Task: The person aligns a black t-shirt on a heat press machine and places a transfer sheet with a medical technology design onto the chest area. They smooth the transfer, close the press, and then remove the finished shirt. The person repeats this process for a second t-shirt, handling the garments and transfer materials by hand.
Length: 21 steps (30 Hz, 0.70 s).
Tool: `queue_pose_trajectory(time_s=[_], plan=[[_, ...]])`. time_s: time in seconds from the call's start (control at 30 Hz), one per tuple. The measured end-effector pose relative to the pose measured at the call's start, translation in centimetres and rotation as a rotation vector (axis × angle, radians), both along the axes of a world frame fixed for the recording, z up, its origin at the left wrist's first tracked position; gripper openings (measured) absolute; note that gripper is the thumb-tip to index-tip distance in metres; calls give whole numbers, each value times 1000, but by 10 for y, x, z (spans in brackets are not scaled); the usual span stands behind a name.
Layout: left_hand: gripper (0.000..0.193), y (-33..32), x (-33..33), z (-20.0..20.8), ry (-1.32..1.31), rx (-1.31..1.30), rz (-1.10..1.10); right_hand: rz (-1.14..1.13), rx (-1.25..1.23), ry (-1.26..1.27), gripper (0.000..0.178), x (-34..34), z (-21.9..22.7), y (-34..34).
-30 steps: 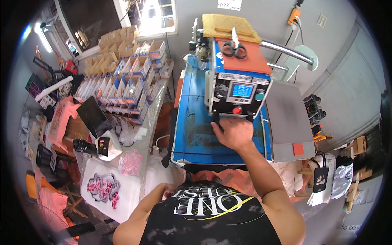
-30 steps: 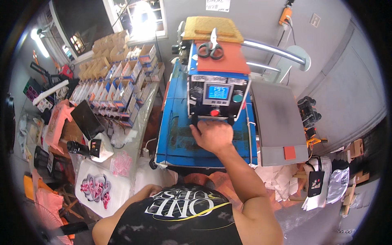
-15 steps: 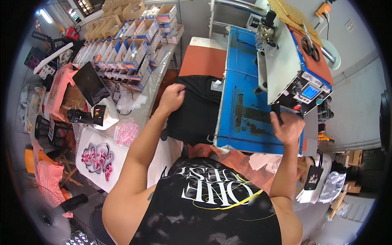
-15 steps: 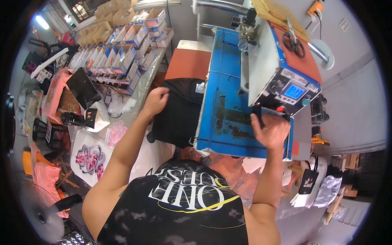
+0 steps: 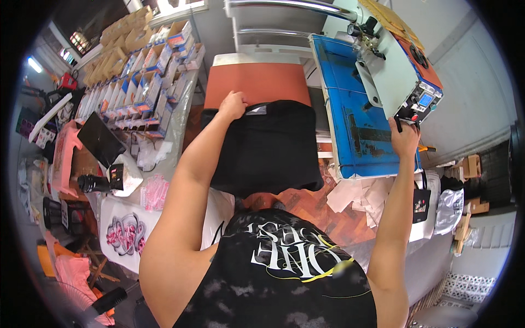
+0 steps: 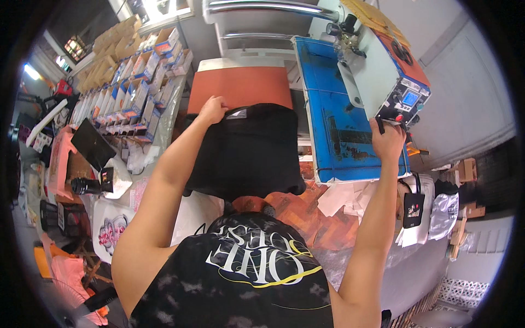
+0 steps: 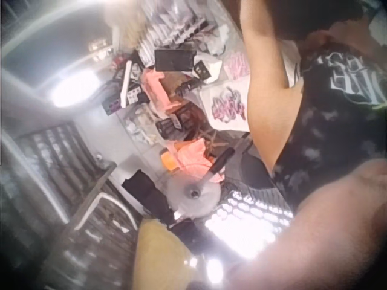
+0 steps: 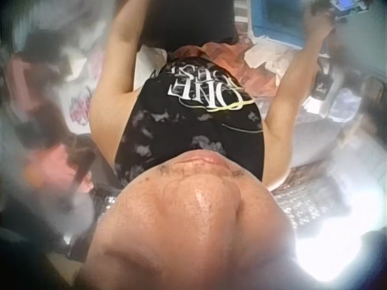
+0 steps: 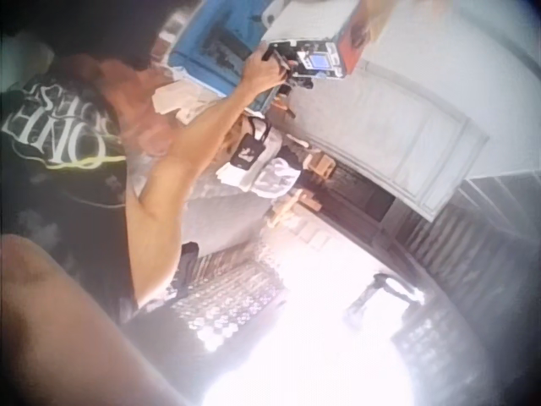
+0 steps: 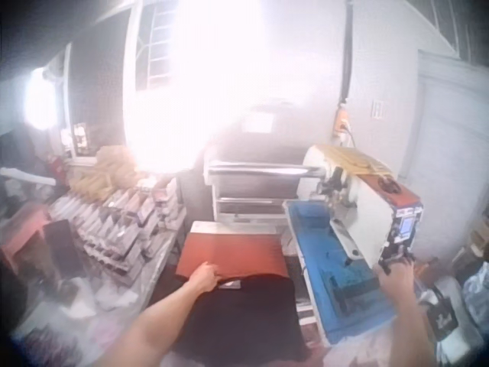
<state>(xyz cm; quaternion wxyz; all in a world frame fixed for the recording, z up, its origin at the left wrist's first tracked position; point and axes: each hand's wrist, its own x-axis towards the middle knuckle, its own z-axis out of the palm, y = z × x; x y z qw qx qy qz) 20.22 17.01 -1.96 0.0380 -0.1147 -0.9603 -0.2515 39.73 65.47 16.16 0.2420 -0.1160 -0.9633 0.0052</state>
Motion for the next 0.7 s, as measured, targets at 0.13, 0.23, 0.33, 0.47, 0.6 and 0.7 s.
queue_pose_trajectory(time_s=[0.13, 0.23, 0.33, 0.47, 0.6, 0.7], plan=[[13, -16, -39, 16, -38, 422, 8, -43, 23, 6, 47, -8, -3, 35], [13, 53, -27, 84, -99, 599, -95, -66, 6, 19, 45, -2, -2, 60], [16, 147, 8, 129, -200, 741, -242, -77, -49, 42, 42, 0, 0, 74], [19, 255, 61, 139, -562, 1113, -356, -23, -62, 106, 43, -5, -2, 86], [20, 257, 63, 136, -621, 1500, -367, 21, -23, 173, 46, -7, -7, 105], [19, 176, 44, 130, -365, 1286, -293, 61, -108, 209, 41, -2, -9, 116]])
